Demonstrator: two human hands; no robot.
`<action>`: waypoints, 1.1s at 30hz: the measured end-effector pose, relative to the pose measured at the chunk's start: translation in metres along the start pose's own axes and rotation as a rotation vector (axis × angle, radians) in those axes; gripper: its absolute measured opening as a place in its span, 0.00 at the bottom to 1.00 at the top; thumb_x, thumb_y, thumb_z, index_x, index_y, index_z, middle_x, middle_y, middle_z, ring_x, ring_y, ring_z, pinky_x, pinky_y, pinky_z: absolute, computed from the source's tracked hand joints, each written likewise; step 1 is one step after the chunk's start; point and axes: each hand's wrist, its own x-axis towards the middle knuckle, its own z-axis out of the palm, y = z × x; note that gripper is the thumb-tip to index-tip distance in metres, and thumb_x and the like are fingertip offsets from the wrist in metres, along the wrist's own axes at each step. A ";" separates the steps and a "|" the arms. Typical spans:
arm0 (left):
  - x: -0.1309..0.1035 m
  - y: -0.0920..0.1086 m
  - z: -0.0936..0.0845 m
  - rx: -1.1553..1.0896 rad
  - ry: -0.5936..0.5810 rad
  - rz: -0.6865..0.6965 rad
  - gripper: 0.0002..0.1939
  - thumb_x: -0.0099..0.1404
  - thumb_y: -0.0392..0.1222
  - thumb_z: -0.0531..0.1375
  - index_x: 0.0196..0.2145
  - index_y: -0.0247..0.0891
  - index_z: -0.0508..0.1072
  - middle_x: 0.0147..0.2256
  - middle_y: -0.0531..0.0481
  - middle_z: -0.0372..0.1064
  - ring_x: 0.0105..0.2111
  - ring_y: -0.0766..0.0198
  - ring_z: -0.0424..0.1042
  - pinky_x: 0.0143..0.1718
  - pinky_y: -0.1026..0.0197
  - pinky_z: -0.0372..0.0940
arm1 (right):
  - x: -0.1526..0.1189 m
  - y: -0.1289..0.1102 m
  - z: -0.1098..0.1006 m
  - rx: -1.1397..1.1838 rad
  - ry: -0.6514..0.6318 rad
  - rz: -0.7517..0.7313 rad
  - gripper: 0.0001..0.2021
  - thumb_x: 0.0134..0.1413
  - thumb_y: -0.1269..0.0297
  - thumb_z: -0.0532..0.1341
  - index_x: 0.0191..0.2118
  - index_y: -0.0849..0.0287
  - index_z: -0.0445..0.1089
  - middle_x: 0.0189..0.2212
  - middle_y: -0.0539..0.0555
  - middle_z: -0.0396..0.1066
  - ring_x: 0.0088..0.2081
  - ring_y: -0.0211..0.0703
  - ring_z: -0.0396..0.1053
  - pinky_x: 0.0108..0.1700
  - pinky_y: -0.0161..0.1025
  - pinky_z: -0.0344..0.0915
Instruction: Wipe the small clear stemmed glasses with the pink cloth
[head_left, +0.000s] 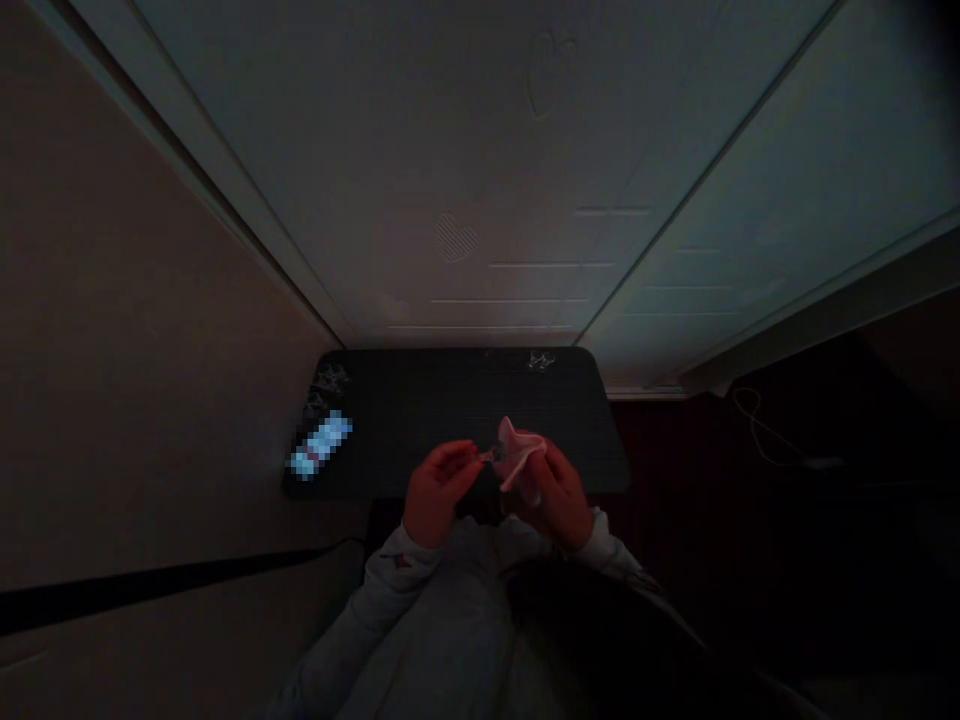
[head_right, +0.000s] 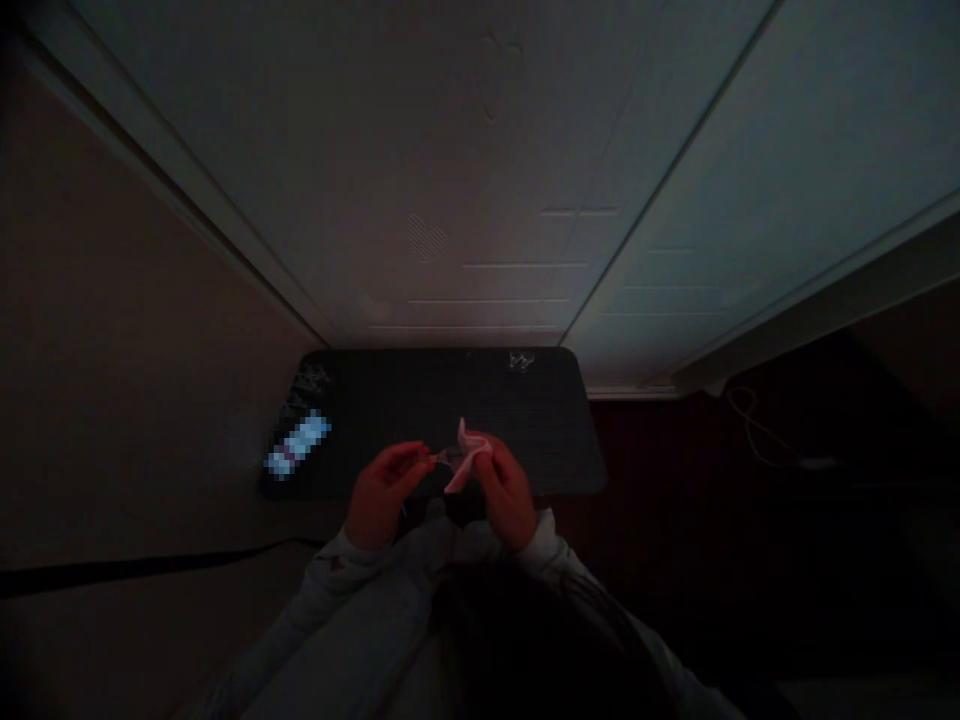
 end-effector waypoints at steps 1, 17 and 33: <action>-0.001 0.000 0.001 -0.001 -0.012 -0.001 0.16 0.46 0.40 0.65 0.34 0.35 0.71 0.33 0.48 0.73 0.36 0.61 0.72 0.43 0.56 0.65 | 0.000 0.000 0.000 -0.054 -0.042 -0.040 0.15 0.57 0.56 0.50 0.45 0.56 0.66 0.45 0.56 0.67 0.45 0.46 0.65 0.45 0.42 0.62; -0.005 0.001 0.003 0.063 -0.112 -0.089 0.16 0.45 0.40 0.65 0.34 0.35 0.72 0.34 0.47 0.74 0.35 0.61 0.73 0.39 0.58 0.67 | -0.003 0.002 0.001 -0.300 -0.118 0.036 0.08 0.55 0.60 0.51 0.32 0.58 0.62 0.25 0.49 0.64 0.28 0.38 0.62 0.31 0.35 0.59; -0.004 -0.011 -0.006 0.405 -0.283 0.265 0.13 0.53 0.40 0.60 0.39 0.38 0.72 0.40 0.46 0.69 0.35 0.63 0.70 0.38 0.61 0.67 | 0.002 -0.006 -0.003 0.368 -0.251 0.470 0.14 0.46 0.52 0.59 0.29 0.60 0.65 0.23 0.49 0.64 0.24 0.35 0.60 0.26 0.33 0.56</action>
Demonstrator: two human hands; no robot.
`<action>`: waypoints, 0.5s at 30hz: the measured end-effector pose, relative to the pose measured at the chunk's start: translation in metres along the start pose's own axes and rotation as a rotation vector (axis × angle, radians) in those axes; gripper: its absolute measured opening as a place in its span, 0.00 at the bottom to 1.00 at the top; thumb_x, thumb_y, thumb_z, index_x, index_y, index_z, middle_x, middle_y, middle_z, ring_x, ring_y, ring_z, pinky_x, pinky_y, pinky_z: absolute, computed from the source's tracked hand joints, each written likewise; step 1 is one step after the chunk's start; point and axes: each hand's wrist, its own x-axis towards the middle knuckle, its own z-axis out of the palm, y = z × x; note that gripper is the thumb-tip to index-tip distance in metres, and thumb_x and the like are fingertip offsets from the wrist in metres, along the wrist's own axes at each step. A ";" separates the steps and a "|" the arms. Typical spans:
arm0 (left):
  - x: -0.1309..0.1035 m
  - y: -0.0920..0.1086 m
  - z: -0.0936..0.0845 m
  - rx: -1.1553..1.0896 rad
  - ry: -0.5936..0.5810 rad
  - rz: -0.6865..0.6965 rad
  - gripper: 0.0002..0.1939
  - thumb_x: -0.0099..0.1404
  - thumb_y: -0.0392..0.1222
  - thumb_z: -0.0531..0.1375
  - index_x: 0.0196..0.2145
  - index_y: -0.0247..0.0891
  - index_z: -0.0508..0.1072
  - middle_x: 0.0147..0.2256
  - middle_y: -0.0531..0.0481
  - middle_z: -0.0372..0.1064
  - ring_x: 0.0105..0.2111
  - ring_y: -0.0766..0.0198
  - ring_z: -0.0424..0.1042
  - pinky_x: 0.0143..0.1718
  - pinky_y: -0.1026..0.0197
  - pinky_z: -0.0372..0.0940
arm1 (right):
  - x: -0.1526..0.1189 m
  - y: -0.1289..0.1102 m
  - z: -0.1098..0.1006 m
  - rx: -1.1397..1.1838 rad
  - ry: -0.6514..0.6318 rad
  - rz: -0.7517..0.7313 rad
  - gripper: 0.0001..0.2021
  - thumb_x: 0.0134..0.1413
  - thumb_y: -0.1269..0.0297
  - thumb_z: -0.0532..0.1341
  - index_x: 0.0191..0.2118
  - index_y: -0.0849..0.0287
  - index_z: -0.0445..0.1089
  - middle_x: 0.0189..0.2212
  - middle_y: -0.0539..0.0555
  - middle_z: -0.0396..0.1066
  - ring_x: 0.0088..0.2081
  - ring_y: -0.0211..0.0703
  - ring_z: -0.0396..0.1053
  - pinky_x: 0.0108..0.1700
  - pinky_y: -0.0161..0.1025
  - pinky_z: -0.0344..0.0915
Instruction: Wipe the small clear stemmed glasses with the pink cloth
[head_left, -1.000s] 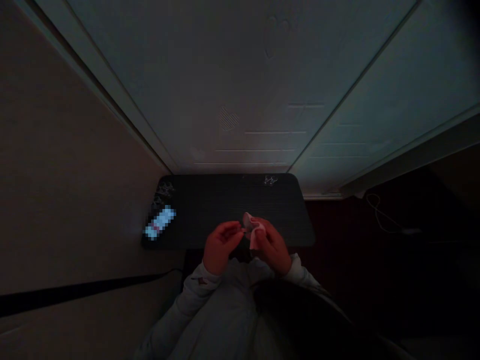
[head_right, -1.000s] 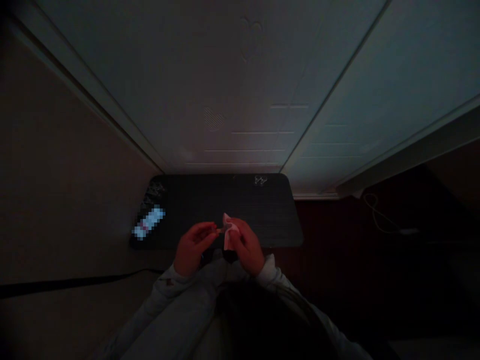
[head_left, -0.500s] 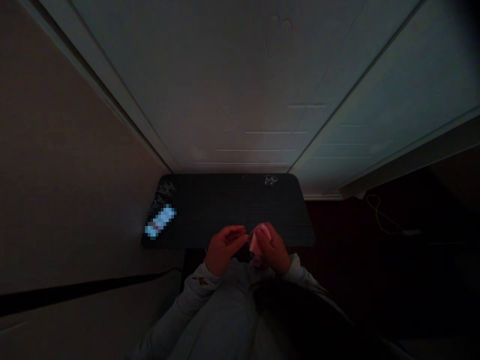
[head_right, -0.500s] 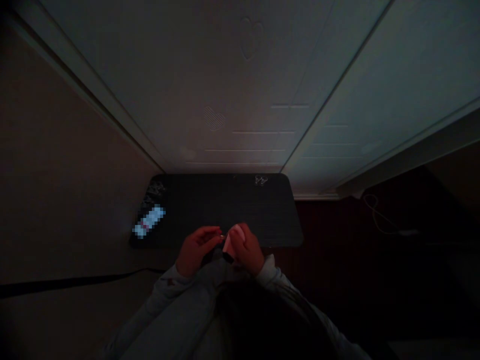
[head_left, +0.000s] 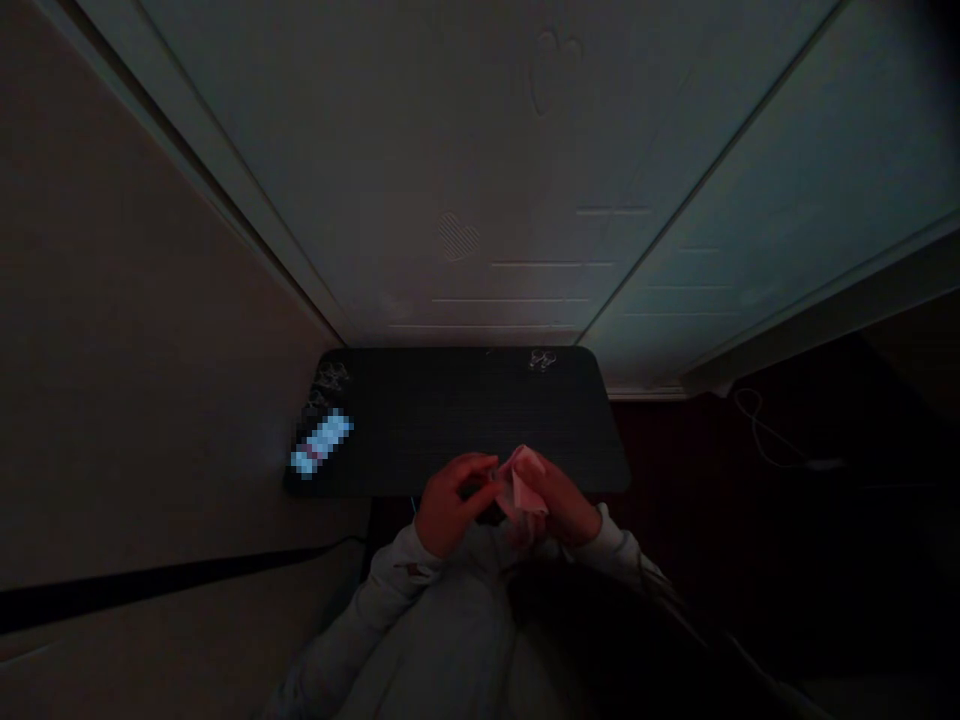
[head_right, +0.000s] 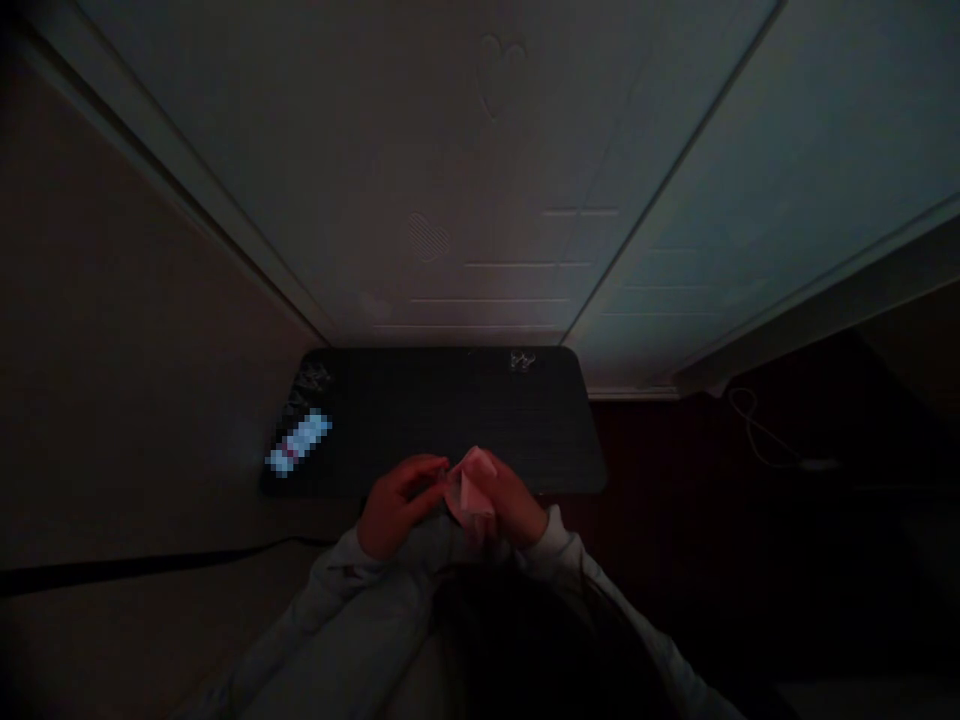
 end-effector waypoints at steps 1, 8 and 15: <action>0.000 0.000 -0.001 0.011 0.002 -0.007 0.14 0.54 0.40 0.60 0.39 0.38 0.71 0.39 0.46 0.69 0.34 0.64 0.70 0.37 0.61 0.67 | -0.001 0.000 -0.001 0.028 -0.011 -0.002 0.13 0.45 0.53 0.61 0.30 0.59 0.64 0.24 0.48 0.65 0.24 0.34 0.60 0.26 0.33 0.56; 0.000 0.006 -0.001 -0.007 0.012 -0.125 0.14 0.53 0.42 0.60 0.39 0.38 0.71 0.33 0.50 0.70 0.31 0.65 0.69 0.33 0.64 0.65 | -0.003 -0.005 -0.007 -0.162 -0.045 -0.050 0.14 0.40 0.59 0.64 0.33 0.60 0.65 0.26 0.47 0.65 0.27 0.35 0.61 0.29 0.32 0.56; -0.002 0.007 0.002 -0.078 0.009 -0.187 0.15 0.53 0.43 0.60 0.39 0.37 0.70 0.28 0.51 0.68 0.26 0.67 0.67 0.27 0.66 0.63 | 0.000 -0.001 -0.005 -0.374 0.046 -0.118 0.12 0.45 0.56 0.60 0.27 0.59 0.60 0.21 0.46 0.59 0.23 0.34 0.57 0.25 0.32 0.55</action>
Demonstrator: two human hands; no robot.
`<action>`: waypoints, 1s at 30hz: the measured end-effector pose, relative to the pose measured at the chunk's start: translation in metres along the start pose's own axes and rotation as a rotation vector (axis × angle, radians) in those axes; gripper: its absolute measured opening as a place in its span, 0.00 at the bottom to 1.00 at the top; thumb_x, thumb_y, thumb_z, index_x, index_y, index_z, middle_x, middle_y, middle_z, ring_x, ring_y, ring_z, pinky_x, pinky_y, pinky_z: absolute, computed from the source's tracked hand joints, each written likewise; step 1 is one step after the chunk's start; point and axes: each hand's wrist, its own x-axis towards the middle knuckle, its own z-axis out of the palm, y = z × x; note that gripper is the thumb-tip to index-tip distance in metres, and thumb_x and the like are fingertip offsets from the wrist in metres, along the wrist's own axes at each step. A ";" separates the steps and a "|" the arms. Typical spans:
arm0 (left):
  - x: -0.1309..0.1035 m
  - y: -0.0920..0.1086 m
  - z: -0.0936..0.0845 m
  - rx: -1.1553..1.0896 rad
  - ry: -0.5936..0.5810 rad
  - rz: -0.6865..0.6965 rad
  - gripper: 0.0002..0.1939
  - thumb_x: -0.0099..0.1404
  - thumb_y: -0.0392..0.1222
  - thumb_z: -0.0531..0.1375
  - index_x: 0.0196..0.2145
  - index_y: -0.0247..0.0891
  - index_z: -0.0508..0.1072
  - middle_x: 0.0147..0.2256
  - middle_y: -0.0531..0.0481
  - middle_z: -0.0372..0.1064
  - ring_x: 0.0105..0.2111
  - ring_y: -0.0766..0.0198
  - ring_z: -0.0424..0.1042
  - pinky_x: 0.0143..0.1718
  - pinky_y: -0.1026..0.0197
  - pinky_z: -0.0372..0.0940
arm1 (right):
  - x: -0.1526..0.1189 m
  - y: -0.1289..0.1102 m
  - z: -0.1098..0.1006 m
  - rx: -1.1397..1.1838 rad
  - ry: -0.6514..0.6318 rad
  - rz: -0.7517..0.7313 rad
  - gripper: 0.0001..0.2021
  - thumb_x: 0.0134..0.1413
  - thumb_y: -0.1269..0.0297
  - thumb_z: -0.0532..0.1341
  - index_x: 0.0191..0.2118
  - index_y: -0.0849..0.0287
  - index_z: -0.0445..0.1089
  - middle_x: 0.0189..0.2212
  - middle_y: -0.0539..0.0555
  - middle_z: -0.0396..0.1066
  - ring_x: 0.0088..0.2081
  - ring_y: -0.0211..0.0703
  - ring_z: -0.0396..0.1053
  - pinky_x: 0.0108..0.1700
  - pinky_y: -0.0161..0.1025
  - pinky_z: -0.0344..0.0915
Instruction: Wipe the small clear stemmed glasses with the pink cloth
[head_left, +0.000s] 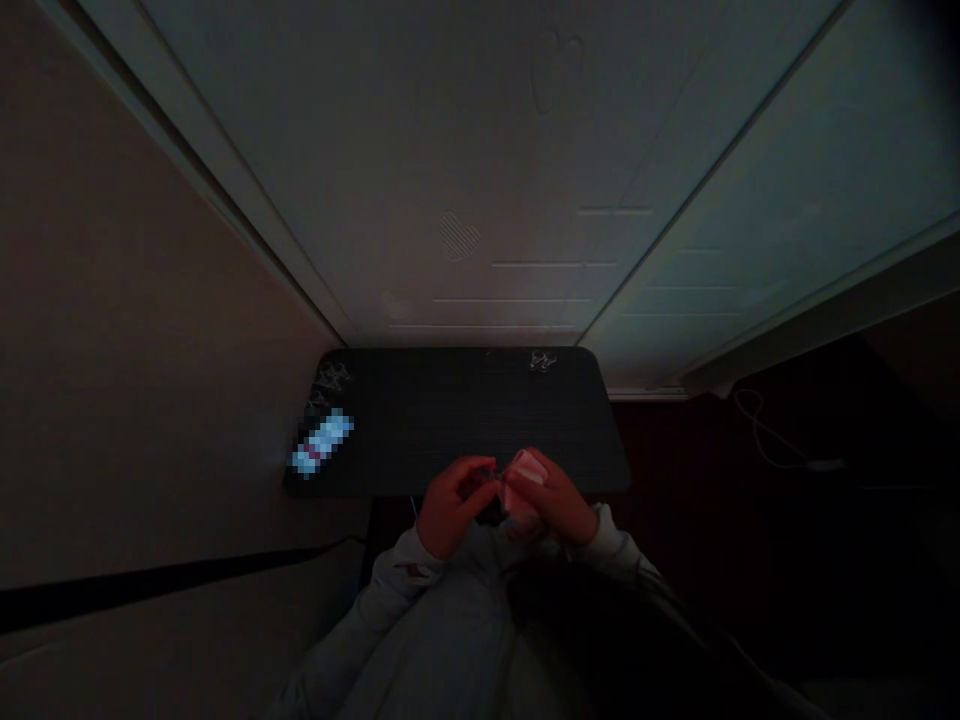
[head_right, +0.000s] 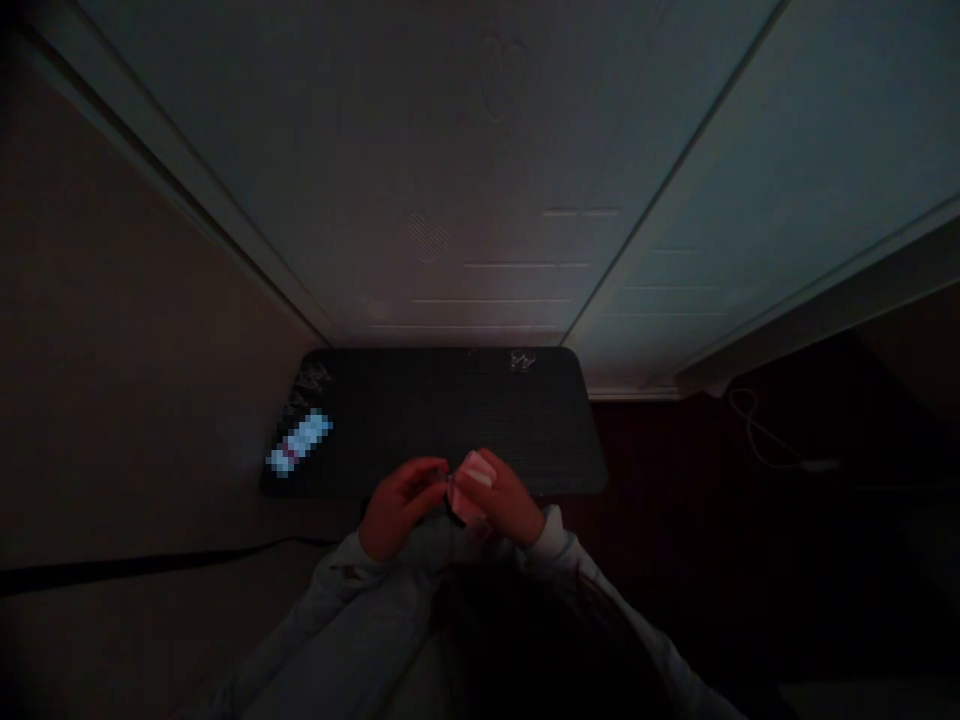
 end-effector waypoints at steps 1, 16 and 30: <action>0.000 0.000 0.000 -0.001 -0.001 0.001 0.15 0.53 0.42 0.60 0.39 0.37 0.70 0.28 0.52 0.68 0.26 0.67 0.67 0.27 0.66 0.63 | 0.000 0.001 0.001 -0.019 0.016 -0.014 0.12 0.45 0.56 0.60 0.26 0.59 0.59 0.21 0.45 0.58 0.23 0.33 0.56 0.25 0.32 0.55; 0.004 0.001 0.004 0.061 -0.026 0.132 0.13 0.54 0.40 0.60 0.39 0.39 0.72 0.36 0.47 0.68 0.33 0.64 0.68 0.35 0.63 0.66 | 0.006 0.007 0.006 0.243 0.213 0.101 0.14 0.46 0.53 0.57 0.23 0.60 0.63 0.20 0.49 0.65 0.24 0.38 0.62 0.28 0.35 0.60; 0.004 -0.004 -0.003 0.083 0.019 0.110 0.14 0.56 0.41 0.58 0.41 0.39 0.71 0.40 0.46 0.70 0.38 0.62 0.70 0.40 0.60 0.65 | -0.001 -0.008 0.004 0.433 -0.040 0.150 0.11 0.41 0.59 0.61 0.30 0.60 0.65 0.27 0.51 0.70 0.28 0.39 0.67 0.33 0.35 0.62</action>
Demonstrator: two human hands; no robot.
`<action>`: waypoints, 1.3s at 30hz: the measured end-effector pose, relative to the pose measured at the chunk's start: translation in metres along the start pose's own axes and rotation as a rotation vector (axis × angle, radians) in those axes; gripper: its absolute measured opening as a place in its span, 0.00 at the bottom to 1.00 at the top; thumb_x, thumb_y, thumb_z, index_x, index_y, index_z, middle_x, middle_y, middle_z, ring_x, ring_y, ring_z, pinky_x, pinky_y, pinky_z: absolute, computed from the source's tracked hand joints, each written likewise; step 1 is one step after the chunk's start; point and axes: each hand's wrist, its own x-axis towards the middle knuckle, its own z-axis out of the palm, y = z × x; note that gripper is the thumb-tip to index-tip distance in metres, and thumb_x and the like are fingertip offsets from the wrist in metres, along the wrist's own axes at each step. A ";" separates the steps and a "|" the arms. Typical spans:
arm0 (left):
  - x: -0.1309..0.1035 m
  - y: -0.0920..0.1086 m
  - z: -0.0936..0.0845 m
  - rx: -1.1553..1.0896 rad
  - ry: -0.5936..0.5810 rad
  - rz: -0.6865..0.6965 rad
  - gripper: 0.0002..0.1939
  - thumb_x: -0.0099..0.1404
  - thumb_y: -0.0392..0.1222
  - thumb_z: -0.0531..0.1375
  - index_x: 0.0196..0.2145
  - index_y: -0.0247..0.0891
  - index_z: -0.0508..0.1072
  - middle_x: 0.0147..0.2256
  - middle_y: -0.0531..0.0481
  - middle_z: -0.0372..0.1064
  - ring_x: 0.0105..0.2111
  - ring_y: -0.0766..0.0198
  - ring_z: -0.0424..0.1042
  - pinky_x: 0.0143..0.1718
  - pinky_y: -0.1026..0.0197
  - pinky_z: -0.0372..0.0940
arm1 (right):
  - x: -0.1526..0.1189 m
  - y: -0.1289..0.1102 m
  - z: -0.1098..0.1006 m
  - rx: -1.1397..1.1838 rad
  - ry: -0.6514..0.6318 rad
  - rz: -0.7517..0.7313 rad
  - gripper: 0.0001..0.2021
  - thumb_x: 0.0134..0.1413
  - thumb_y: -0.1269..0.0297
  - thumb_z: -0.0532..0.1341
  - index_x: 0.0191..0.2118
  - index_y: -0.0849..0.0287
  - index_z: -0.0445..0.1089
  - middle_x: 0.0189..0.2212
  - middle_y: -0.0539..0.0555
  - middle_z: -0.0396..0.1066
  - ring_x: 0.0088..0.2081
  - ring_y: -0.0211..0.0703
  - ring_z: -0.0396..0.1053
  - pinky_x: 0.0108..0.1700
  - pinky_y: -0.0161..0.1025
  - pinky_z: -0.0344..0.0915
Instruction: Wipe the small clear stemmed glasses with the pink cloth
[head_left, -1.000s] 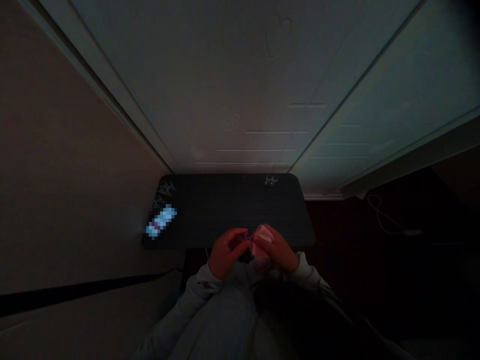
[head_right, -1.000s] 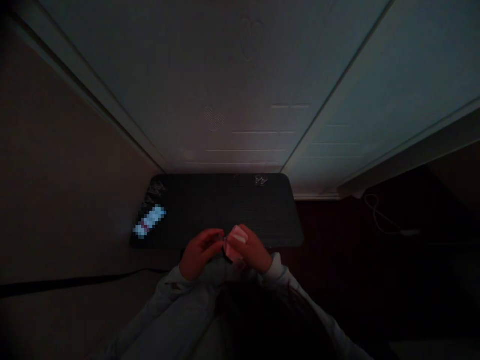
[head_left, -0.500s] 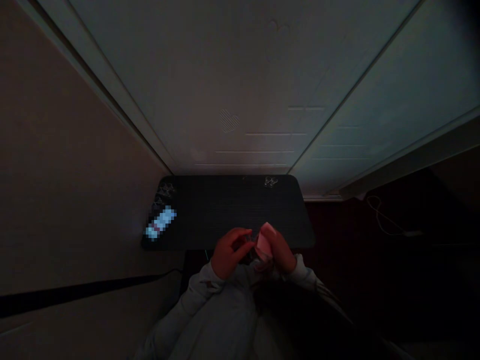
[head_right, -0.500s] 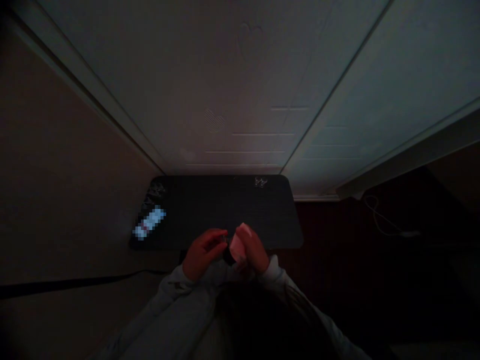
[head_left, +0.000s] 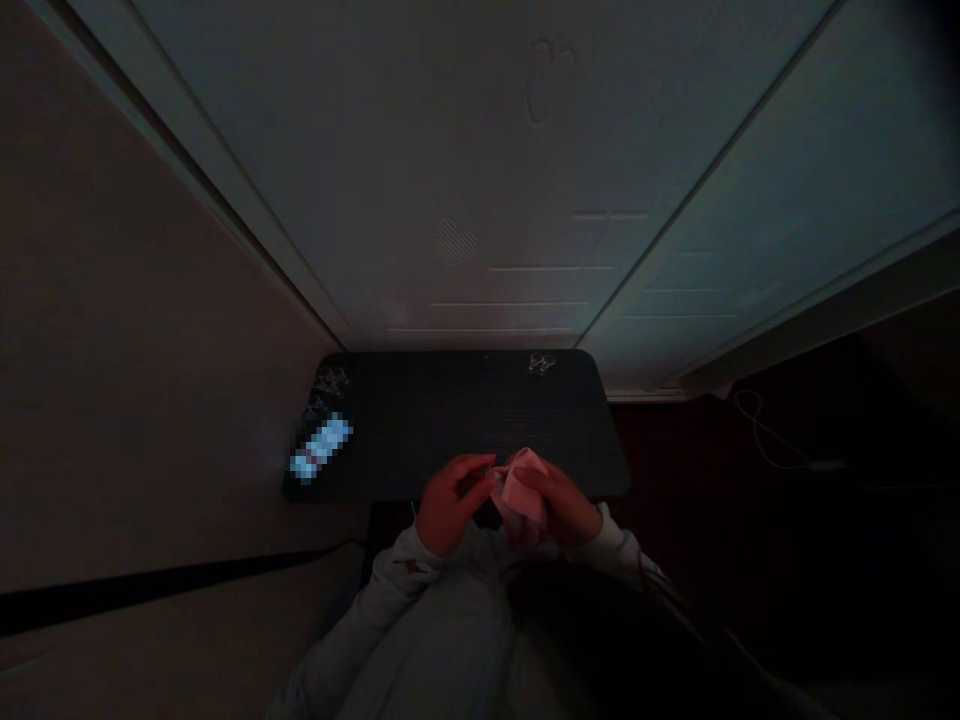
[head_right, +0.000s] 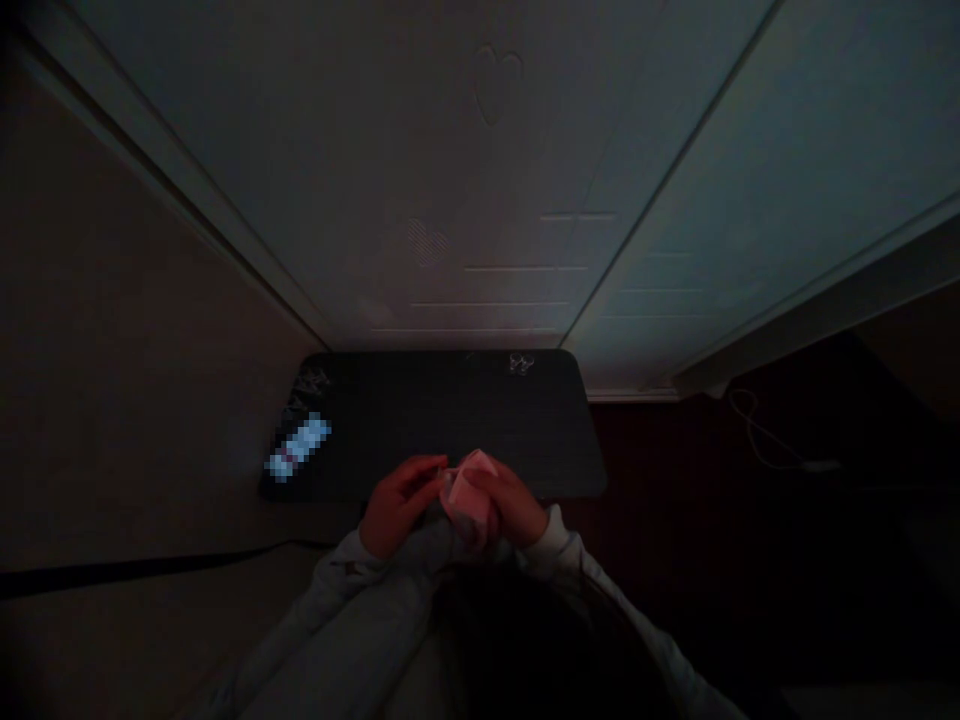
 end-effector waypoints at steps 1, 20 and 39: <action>0.000 0.000 0.000 0.002 0.000 0.000 0.14 0.56 0.41 0.58 0.41 0.39 0.71 0.40 0.46 0.70 0.39 0.62 0.70 0.41 0.60 0.65 | -0.001 0.000 0.000 0.000 -0.013 0.002 0.11 0.41 0.59 0.62 0.30 0.60 0.65 0.26 0.51 0.69 0.27 0.38 0.66 0.32 0.34 0.62; -0.005 -0.005 0.002 0.018 0.028 -0.035 0.14 0.57 0.42 0.57 0.42 0.38 0.71 0.39 0.46 0.70 0.39 0.61 0.70 0.41 0.60 0.65 | 0.009 0.007 -0.002 -0.394 0.042 -0.097 0.13 0.48 0.55 0.56 0.26 0.60 0.64 0.23 0.48 0.64 0.26 0.36 0.60 0.29 0.34 0.57; -0.004 -0.008 0.004 -0.009 0.029 -0.077 0.12 0.52 0.42 0.61 0.36 0.37 0.69 0.30 0.51 0.67 0.30 0.66 0.67 0.33 0.64 0.64 | 0.009 0.007 -0.002 -0.983 0.213 -0.200 0.12 0.50 0.53 0.54 0.29 0.58 0.59 0.24 0.48 0.63 0.27 0.39 0.62 0.29 0.34 0.56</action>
